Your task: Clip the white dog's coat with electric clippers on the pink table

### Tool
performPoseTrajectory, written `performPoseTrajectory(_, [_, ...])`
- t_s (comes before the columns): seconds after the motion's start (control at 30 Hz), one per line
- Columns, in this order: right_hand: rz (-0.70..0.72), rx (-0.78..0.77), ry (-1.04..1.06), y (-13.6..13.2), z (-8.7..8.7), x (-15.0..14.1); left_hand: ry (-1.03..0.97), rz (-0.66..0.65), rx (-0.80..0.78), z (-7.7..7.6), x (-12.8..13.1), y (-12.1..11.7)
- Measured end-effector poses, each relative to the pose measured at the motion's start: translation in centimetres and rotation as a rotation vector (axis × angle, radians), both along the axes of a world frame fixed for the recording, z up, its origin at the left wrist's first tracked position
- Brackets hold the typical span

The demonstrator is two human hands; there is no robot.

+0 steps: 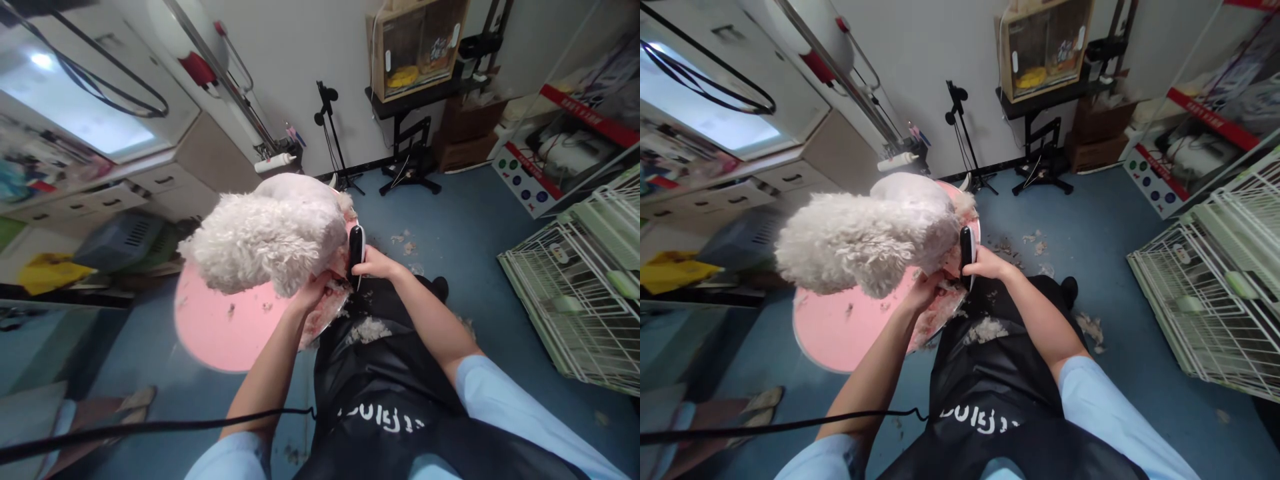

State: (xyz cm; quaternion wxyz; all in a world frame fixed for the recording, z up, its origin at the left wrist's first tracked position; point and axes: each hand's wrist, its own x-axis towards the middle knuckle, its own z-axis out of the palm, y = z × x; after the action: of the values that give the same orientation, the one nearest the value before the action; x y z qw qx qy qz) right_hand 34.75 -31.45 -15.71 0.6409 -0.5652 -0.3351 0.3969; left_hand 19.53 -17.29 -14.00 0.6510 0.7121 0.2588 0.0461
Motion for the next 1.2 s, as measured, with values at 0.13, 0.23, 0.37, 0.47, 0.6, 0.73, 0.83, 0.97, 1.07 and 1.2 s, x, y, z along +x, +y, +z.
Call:
performPoseTrajectory(0.13, [-0.252,0.076,0.169,-0.3,-0.2,-0.8,-0.005,0.04,-0.004,0.1,0.0,-0.2])
performPoseTrajectory(0.23, [-0.204,0.091,0.151,-0.5,-0.4,-1.4,-0.007,0.012,-0.03,0.1,0.1,-0.3])
performPoseTrajectory(0.37, [-0.276,0.053,0.079,-0.6,-0.3,-1.8,0.011,0.053,-0.032,-0.2,0.2,-0.2])
performPoseTrajectory(0.47, [-0.438,0.071,0.125,-0.5,-0.3,-2.6,0.002,0.089,-0.034,-0.3,0.4,-0.1])
performPoseTrajectory(0.6, [-0.404,0.056,0.088,-0.6,-0.3,-3.8,-0.003,0.092,-0.013,0.1,0.6,-0.3])
performPoseTrajectory(0.73, [-0.505,0.092,0.094,-0.6,0.0,-4.5,0.002,0.091,-0.008,0.4,0.7,-0.5])
performPoseTrajectory(0.83, [-0.433,0.042,0.018,-0.3,0.3,-4.6,0.001,0.096,-0.021,0.3,0.7,-0.4])
performPoseTrajectory(0.97, [-0.301,-0.037,-0.06,0.1,1.1,-3.7,0.01,0.093,-0.011,0.0,0.7,-0.4])
performPoseTrajectory(1.07, [-0.164,-0.013,-0.089,0.2,1.7,-2.6,0.01,0.078,-0.017,0.0,0.5,-0.3])
performPoseTrajectory(1.2, [-0.199,0.057,-0.09,-0.2,1.7,-2.1,0.009,0.095,-0.039,-0.2,0.5,-0.3])
